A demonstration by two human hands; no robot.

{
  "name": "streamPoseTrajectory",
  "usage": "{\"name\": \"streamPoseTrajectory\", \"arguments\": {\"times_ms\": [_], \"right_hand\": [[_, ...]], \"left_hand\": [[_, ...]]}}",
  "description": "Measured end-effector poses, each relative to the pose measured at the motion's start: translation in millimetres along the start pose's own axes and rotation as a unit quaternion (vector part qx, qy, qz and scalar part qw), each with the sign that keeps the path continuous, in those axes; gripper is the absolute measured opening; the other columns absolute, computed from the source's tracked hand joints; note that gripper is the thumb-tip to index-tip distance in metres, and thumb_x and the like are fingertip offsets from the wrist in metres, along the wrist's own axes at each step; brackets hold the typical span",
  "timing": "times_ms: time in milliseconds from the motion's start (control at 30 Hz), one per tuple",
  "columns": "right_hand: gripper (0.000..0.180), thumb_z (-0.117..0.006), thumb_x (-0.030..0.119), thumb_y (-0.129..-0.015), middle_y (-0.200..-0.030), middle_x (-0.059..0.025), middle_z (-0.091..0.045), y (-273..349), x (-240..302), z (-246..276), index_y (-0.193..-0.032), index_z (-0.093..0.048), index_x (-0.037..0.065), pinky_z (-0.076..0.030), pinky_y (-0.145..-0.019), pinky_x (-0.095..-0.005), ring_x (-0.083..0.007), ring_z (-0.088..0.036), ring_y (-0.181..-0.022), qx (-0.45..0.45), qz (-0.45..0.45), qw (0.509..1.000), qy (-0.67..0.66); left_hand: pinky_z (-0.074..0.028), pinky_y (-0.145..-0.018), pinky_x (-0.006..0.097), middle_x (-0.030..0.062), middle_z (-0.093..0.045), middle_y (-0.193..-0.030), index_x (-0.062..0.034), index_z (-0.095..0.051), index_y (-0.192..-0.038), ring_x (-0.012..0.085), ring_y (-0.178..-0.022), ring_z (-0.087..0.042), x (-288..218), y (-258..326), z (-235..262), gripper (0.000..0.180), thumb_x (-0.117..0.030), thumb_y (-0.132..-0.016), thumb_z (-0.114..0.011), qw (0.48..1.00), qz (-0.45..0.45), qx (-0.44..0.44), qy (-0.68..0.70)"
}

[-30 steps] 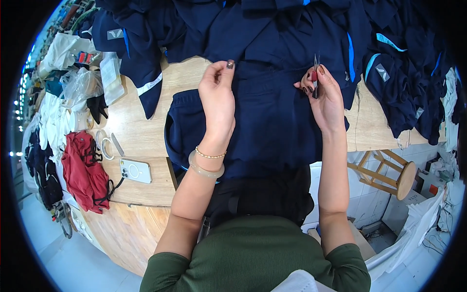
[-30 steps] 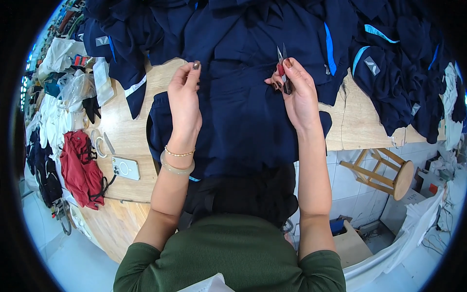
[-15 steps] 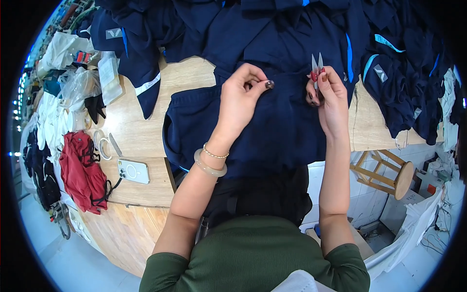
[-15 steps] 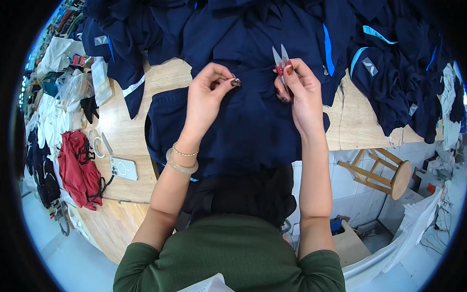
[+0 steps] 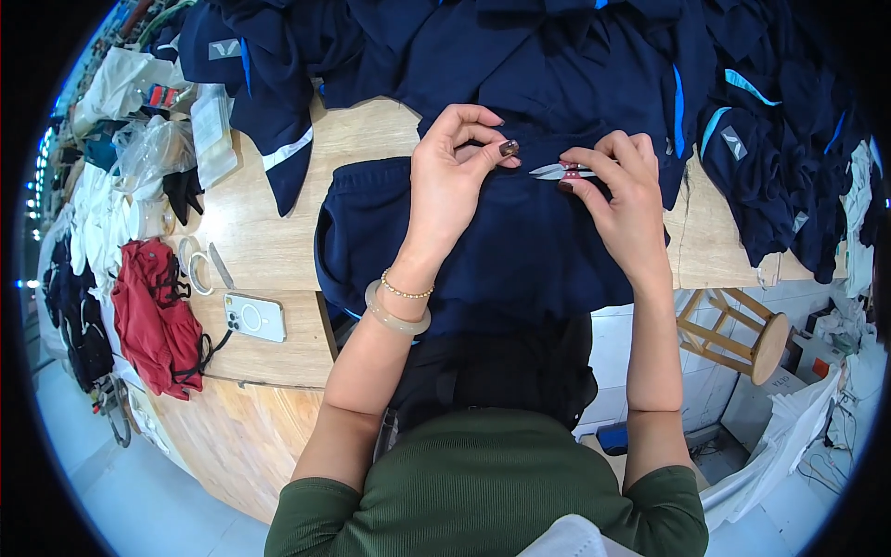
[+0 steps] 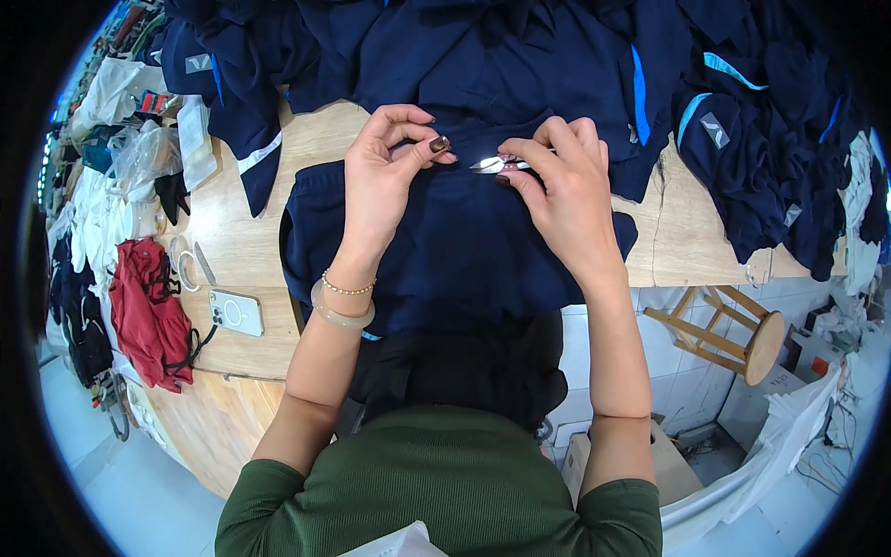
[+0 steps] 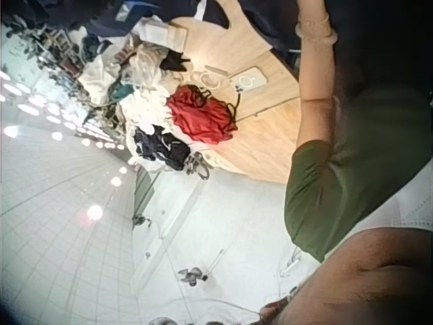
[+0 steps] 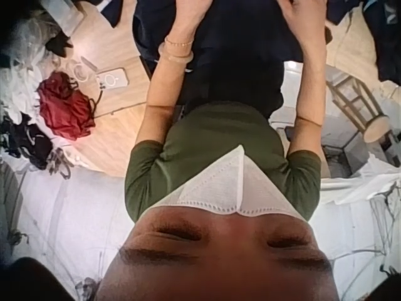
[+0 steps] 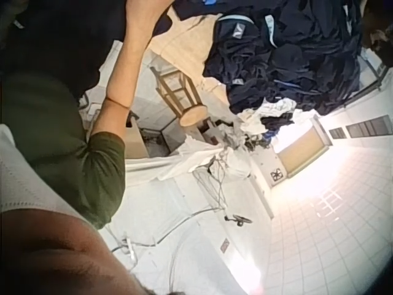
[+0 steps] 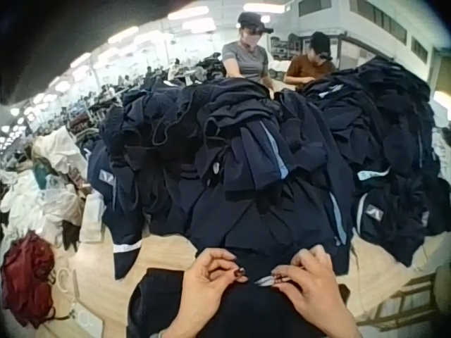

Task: Trimming excess threads from blue athletic shorts using thread snips.

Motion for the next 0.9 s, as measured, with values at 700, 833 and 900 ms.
{"name": "streamPoseTrajectory", "arguments": {"times_ms": [700, 833, 900], "right_hand": [[0.018, -0.072, 0.011, -0.069, -0.077, -0.0017, -0.049, -1.9, -7.9, -3.3, -0.086, -0.067, 0.008, -0.034, -0.070, -0.0316, -0.0193, -0.044, -0.079, 0.002, 0.012, 1.000, 0.024], [0.019, -0.072, 0.011, -0.069, -0.077, -0.0013, -0.049, -2.4, -4.4, -6.0, -0.087, -0.067, 0.008, -0.034, -0.070, -0.0316, -0.0192, -0.044, -0.079, 0.003, 0.024, 1.000, 0.013], [0.019, -0.072, 0.011, -0.069, -0.078, -0.0012, -0.049, -2.1, -3.4, -7.7, -0.087, -0.067, 0.008, -0.034, -0.069, -0.0317, -0.0192, -0.044, -0.079, 0.002, 0.025, 1.000, 0.014]], "left_hand": [[-0.044, -0.066, 0.032, 0.0048, -0.053, -0.077, -0.0035, -0.063, -0.086, 0.0211, -0.073, -0.051, -12.8, 8.7, -11.1, 0.016, 0.000, -0.072, -0.066, 0.846, -0.250, 0.089, -0.462], [-0.045, -0.066, 0.032, 0.0057, -0.051, -0.077, -0.0029, -0.062, -0.085, 0.0215, -0.075, -0.051, -8.9, 7.8, -10.2, 0.012, 0.000, -0.073, -0.065, 0.833, -0.263, 0.074, -0.481], [-0.045, -0.066, 0.031, 0.0063, -0.052, -0.078, -0.0015, -0.060, -0.085, 0.0221, -0.075, -0.053, -9.5, 6.1, -10.9, 0.011, 0.002, -0.074, -0.064, 0.858, -0.249, 0.083, -0.442]]}}
Point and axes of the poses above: each hand's wrist, its own y-axis away from the middle knuckle, its own z-axis out of the back of the hand, x = y × z, the point moved 6 cm from there along -y, towards the middle knuckle
